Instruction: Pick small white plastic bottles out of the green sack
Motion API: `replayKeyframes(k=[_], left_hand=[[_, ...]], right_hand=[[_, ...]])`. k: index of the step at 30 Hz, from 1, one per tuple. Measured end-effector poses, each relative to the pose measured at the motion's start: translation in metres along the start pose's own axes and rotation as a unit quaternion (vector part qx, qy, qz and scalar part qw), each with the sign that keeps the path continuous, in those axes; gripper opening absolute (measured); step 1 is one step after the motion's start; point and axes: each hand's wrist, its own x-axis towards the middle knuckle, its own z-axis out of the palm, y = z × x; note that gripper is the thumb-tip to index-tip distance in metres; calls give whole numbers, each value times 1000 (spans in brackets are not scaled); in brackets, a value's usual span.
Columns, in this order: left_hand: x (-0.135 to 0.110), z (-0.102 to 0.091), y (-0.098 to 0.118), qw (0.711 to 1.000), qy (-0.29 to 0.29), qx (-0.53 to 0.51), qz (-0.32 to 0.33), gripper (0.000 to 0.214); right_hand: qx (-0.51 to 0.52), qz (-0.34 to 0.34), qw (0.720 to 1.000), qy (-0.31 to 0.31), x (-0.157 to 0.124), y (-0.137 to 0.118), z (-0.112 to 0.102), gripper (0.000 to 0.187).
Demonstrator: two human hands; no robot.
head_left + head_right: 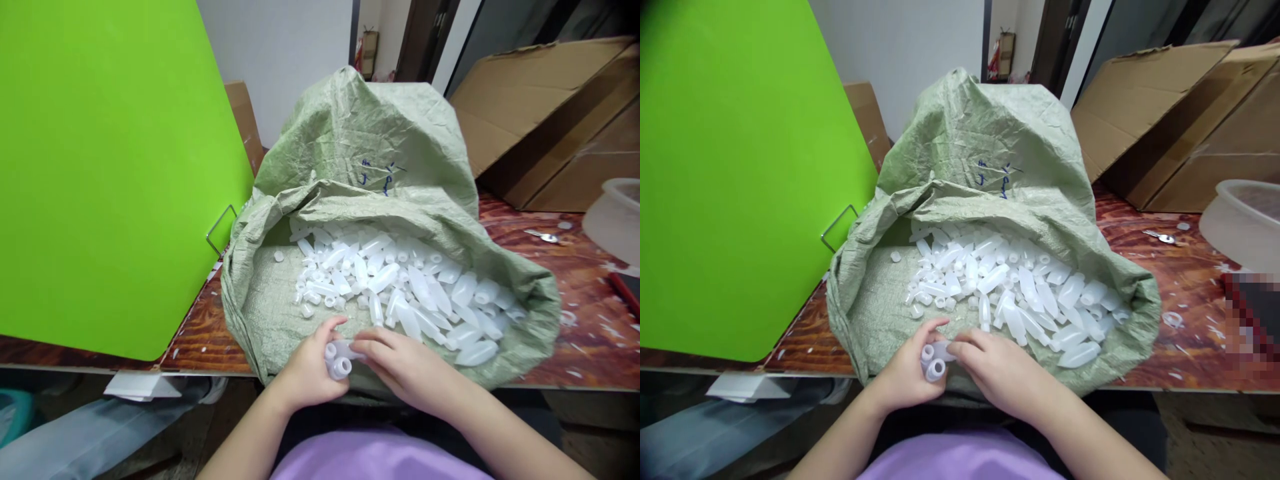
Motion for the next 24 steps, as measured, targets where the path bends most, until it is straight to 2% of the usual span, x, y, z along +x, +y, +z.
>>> replayKeyframes(k=[3,4,7,9,14,17,20,22,24], left_hand=[[0,0,0,1000,2,10,5,77],[0,0,1,1000,2,8,2,76],[0,0,1,1000,-2,7,2,75],[0,0,0,1000,-1,25,9,75],[-1,2,-6,997,22,77,16,70],[-1,4,-7,996,37,79,14,68],[0,7,-6,997,49,55,4,67],[0,8,-6,997,74,33,-8,67],[0,8,-6,994,110,18,-20,65]], right_hand=[[-1,86,996,-12,1,1,2,29],[5,87,996,-3,0,2,2,30],[35,-7,999,16,-3,4,4,30],[39,-19,999,9,-4,3,6,28],[59,116,991,28,4,-8,13,18],[72,168,983,31,10,-12,12,16],[128,139,982,8,17,-6,2,18],[152,97,983,21,24,1,-8,23],[61,73,994,55,36,8,-16,26]])
